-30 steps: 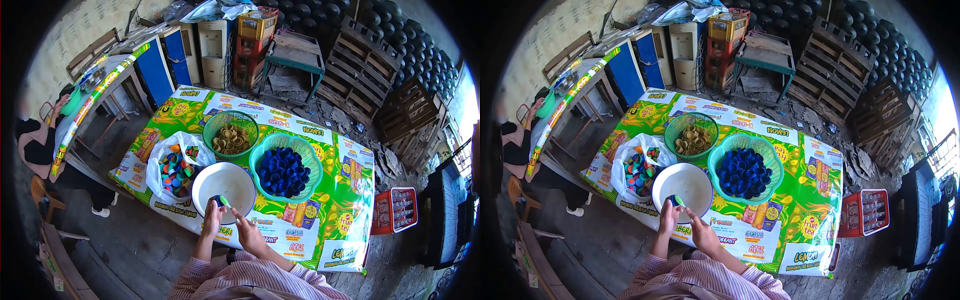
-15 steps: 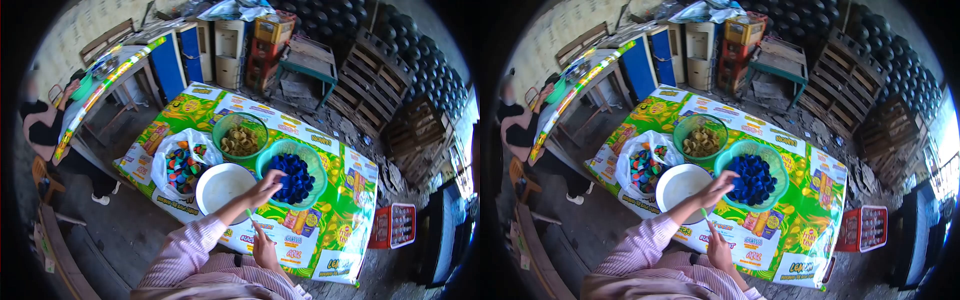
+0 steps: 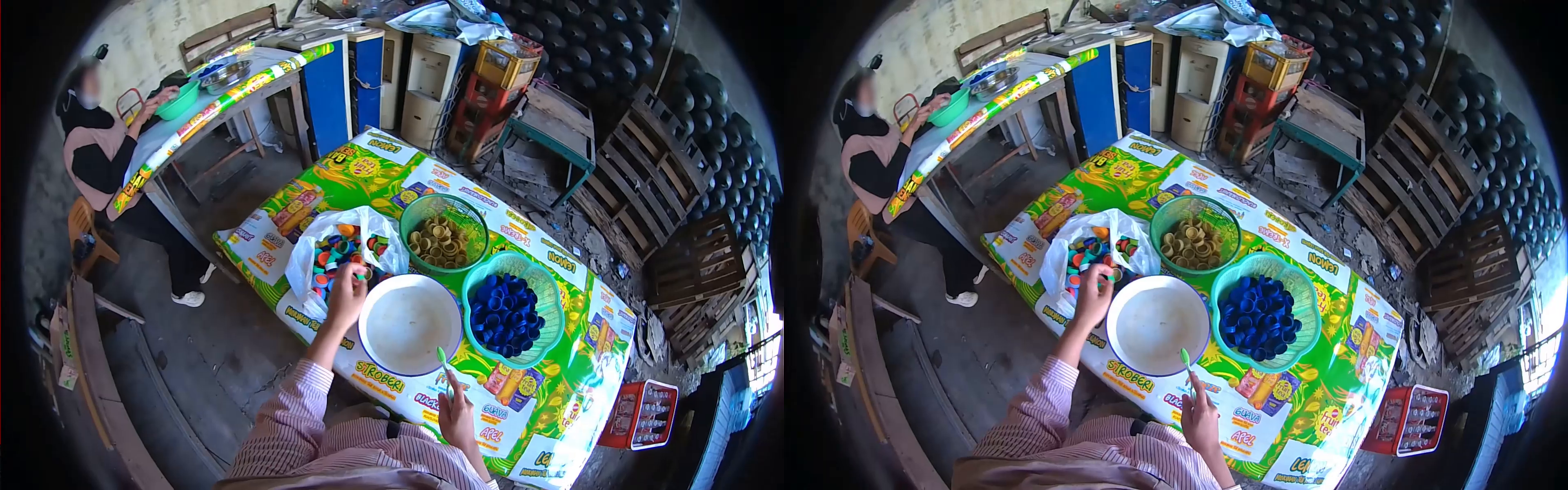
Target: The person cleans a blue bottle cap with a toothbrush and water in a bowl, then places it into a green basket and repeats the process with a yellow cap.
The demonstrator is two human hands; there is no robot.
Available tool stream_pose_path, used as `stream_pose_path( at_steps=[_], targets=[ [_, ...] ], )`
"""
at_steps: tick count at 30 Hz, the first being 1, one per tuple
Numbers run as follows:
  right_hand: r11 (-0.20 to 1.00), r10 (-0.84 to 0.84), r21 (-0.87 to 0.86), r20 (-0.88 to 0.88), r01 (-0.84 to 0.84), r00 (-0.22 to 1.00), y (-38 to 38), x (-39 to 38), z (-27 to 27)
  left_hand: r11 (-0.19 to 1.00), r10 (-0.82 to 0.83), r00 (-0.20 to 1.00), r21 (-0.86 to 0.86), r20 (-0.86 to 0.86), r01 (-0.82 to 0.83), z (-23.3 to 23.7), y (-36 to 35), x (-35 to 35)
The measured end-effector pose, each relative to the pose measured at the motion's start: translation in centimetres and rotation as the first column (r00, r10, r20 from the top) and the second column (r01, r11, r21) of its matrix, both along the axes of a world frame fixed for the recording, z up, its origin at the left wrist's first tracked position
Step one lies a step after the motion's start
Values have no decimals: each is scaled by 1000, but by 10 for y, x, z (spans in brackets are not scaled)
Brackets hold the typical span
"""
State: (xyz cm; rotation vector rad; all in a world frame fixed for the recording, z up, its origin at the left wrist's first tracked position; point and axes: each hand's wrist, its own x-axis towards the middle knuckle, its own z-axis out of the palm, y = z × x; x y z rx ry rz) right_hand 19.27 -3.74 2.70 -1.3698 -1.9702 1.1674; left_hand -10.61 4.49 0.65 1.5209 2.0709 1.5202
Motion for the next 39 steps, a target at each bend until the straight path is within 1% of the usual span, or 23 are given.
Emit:
stream_pose_path(
  at_steps=[3,4,6,7,10,15,17,18,20,22,23,24,26,27,28,30,31,32,34,35,36,38,39],
  targets=[
    [999,13,39,-19,-12,1000,-1,-6,-5,990,-78,979,-131,-187,53,-5,-1,-33],
    [999,12,46,-22,-11,1000,1,-9,-2,988,-125,955,-121,-271,95,-4,1,-39],
    [999,-12,-53,18,13,1000,2,-15,4,970,-170,929,-222,-329,99,0,1,-38],
    [990,-19,137,-69,28,997,4,-20,-4,975,-172,915,-196,-365,106,-6,4,-39],
    [986,-79,141,-88,91,993,5,-22,-1,976,-169,916,-192,-364,104,-17,7,-39],
    [971,-106,205,-71,119,992,13,-21,-5,983,-182,937,-55,-298,173,-11,8,-48],
    [939,-45,336,-80,69,996,18,-18,-13,986,-165,954,-78,-251,150,-10,4,-52],
    [941,-42,333,-75,65,996,19,-18,-9,987,-143,968,-102,-208,124,-10,2,-55],
    [979,-40,202,-3,40,999,21,-20,2,989,-123,966,-106,-226,101,-13,0,-62],
    [979,-41,198,-12,42,999,22,-24,5,997,-67,956,-51,-285,55,-15,-2,-66],
    [980,-38,194,-17,41,999,23,-26,5,990,-100,954,-120,-282,68,-15,-4,-68],
    [980,-35,193,-22,39,999,24,-26,3,990,-102,955,-122,-278,70,-16,-3,-69],
    [987,-19,157,-15,21,1000,24,-26,0,993,-81,978,-100,-192,63,-20,-4,-69],
    [984,2,180,-19,1,1000,24,-27,-1,986,-73,991,-158,-115,54,-16,-5,-67],
    [979,25,205,-24,-19,999,25,-27,-2,986,-69,991,-158,-111,50,-18,-5,-65],
    [981,40,188,-17,-36,999,28,-26,-2,997,31,997,-63,-72,-36,-22,-3,-65],
    [982,43,185,-12,-40,999,29,-26,-2,995,10,999,-101,-44,-15,-22,-4,-66],
    [983,44,181,-8,-42,999,30,-26,-1,995,15,999,-100,-45,-19,-22,-6,-66],
    [977,57,205,-20,-52,998,33,-27,-2,993,-61,980,-107,-189,41,-14,-7,-63],
    [973,65,223,-29,-57,997,34,-27,-2,986,-39,980,-168,-195,6,-13,-8,-61],
    [974,65,221,-32,-56,997,32,-27,-1,986,-39,980,-170,-197,6,-14,-9,-61],
    [987,44,156,-18,-40,999,33,-28,2,991,-35,963,-135,-265,-2,-17,-6,-61],
    [982,39,185,-37,-32,999,32,-28,0,994,-26,950,-107,-312,-8,-12,-6,-56]
  ],
)
